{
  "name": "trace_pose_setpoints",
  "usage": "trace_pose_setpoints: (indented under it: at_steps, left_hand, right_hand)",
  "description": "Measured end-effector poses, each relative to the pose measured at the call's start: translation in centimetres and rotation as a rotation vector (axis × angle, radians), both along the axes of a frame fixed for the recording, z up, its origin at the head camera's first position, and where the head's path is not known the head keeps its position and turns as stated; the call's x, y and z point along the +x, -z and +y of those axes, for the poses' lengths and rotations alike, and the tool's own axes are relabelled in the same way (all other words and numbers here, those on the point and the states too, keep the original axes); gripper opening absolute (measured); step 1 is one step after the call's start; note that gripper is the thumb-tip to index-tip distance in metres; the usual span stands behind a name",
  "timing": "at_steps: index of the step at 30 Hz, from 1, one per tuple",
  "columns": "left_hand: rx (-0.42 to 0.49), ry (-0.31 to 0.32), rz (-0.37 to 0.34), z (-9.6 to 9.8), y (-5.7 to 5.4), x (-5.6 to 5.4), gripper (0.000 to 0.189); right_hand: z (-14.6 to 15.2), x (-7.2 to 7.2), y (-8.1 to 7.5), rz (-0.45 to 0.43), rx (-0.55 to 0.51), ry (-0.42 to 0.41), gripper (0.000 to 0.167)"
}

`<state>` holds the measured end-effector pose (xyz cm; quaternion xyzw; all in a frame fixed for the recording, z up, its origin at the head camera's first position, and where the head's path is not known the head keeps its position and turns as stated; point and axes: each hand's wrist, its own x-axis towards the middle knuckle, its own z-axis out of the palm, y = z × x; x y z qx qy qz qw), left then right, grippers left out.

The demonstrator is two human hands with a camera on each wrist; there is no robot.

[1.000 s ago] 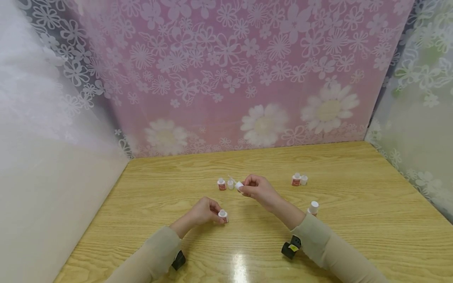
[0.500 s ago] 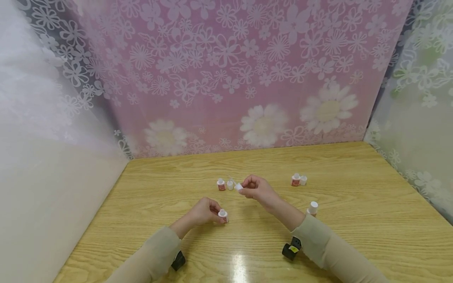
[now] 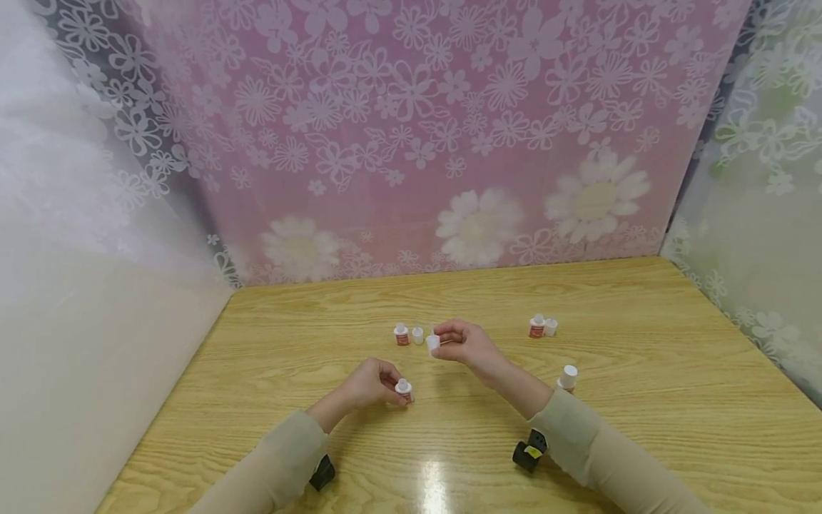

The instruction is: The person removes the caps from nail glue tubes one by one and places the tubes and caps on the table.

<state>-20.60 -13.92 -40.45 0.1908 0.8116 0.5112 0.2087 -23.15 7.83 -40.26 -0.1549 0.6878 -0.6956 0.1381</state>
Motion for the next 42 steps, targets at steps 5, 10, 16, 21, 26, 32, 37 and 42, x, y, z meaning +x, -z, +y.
trace_pose_setpoints:
  at_steps: [5,10,16,21,26,32,37,42]
  left_hand:
    - [-0.012,-0.005,0.014,-0.1,0.0,0.0,0.016]
    - [-0.009,0.000,0.026,-0.1,0.1,-0.1,0.018]
    - [-0.006,0.001,0.038,-0.2,0.0,-0.1,0.017]
    - [-0.006,-0.009,0.032,-0.3,0.1,-0.2,0.015]
    - [0.005,0.002,0.029,-0.6,1.2,-0.9,0.015]
    - [-0.001,-0.020,0.022,-1.2,2.8,-1.6,0.017]
    - [-0.022,-0.030,0.020,-1.1,2.9,-1.9,0.019]
    - [-0.042,-0.035,0.040,-1.2,2.8,-2.0,0.020]
  right_hand:
    - [-0.1,-0.1,0.1,-0.008,0.019,0.007,0.036]
    - [-0.2,-0.1,0.0,-0.009,0.035,0.019,0.029]
    - [-0.4,0.0,0.1,0.033,0.095,0.022,0.024]
    - [-0.7,0.0,0.6,0.063,0.150,0.012,0.024]
    - [-1.1,0.1,0.8,0.133,0.211,-0.012,0.021]
    - [-1.7,-0.1,1.2,0.261,0.382,-0.059,0.018]
    - [-1.9,-0.2,1.6,0.315,0.436,-0.129,0.017]
    - [-2.1,-0.4,1.8,0.348,0.473,-0.170,0.019]
